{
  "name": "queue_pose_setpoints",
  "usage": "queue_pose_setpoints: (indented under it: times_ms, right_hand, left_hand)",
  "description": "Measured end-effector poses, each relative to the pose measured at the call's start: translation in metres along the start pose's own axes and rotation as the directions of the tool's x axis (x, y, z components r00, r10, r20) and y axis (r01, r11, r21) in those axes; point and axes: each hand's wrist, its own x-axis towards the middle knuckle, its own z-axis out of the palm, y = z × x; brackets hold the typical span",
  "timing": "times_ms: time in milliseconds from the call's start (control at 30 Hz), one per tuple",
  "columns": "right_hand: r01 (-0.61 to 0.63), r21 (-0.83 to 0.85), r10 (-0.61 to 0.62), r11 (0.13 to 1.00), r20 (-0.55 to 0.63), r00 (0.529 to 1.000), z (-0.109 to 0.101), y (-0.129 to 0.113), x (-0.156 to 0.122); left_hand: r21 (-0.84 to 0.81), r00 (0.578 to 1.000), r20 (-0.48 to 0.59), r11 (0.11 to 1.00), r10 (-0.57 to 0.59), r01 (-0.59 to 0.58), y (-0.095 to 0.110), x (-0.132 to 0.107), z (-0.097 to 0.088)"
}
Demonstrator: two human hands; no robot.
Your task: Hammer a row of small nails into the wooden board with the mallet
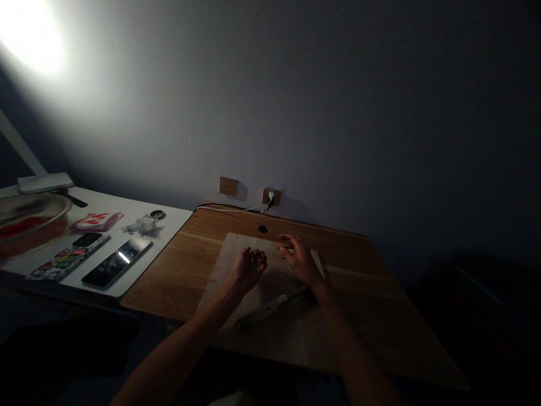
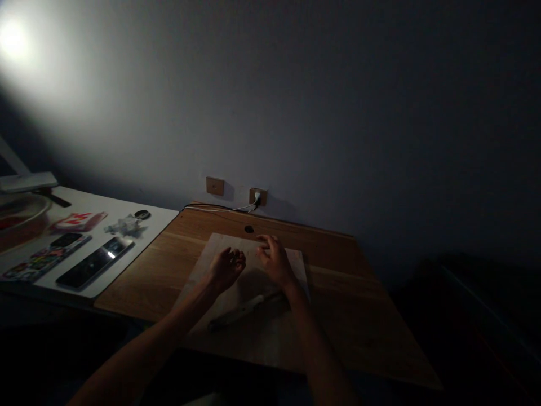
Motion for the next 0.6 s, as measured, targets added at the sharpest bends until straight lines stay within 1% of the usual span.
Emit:
queue_pose_setpoints:
  times_ms: [100,133,267,367,467,533,567,600]
  right_hand:
    - [-0.040,0.027,0.042,0.999,-0.062,0.997,-0.008,0.012,-0.016]
    - [-0.047,0.036,0.050,0.998,-0.075,0.996,-0.010,0.014,-0.021]
    - [-0.048,0.055,0.055,0.997,-0.125,0.991,-0.019,0.022,-0.039]
    - [-0.053,0.078,0.065,0.996,-0.166,0.984,-0.024,0.026,-0.048]
    - [-0.088,0.136,0.113,0.987,-0.194,0.974,-0.029,0.029,-0.055]
    - [-0.113,0.168,0.148,0.979,-0.211,0.966,-0.032,0.030,-0.061]
    - [-0.123,0.178,0.162,0.976,-0.225,0.961,-0.034,0.031,-0.064]
    - [-0.134,0.184,0.176,0.974,-0.238,0.955,-0.036,0.031,-0.067]
  left_hand:
    - [-0.099,0.996,-0.013,0.991,-0.092,0.091,0.001,-0.006,0.004]
    - [-0.128,0.996,-0.004,0.988,-0.092,0.091,0.003,-0.008,0.006]
    - [-0.218,0.999,0.032,0.976,-0.014,0.020,0.014,-0.013,0.017]
    - [-0.205,0.997,0.069,0.978,-0.019,0.033,0.015,-0.015,0.022]
    - [-0.187,0.996,0.090,0.982,-0.020,0.036,0.011,-0.016,0.024]
    - [-0.130,0.995,0.095,0.990,-0.039,0.051,0.008,-0.013,0.024]
    - [-0.079,0.995,0.098,0.996,-0.027,0.035,0.007,-0.010,0.023]
    - [0.019,0.995,0.102,1.000,0.005,-0.007,0.004,-0.007,0.022]
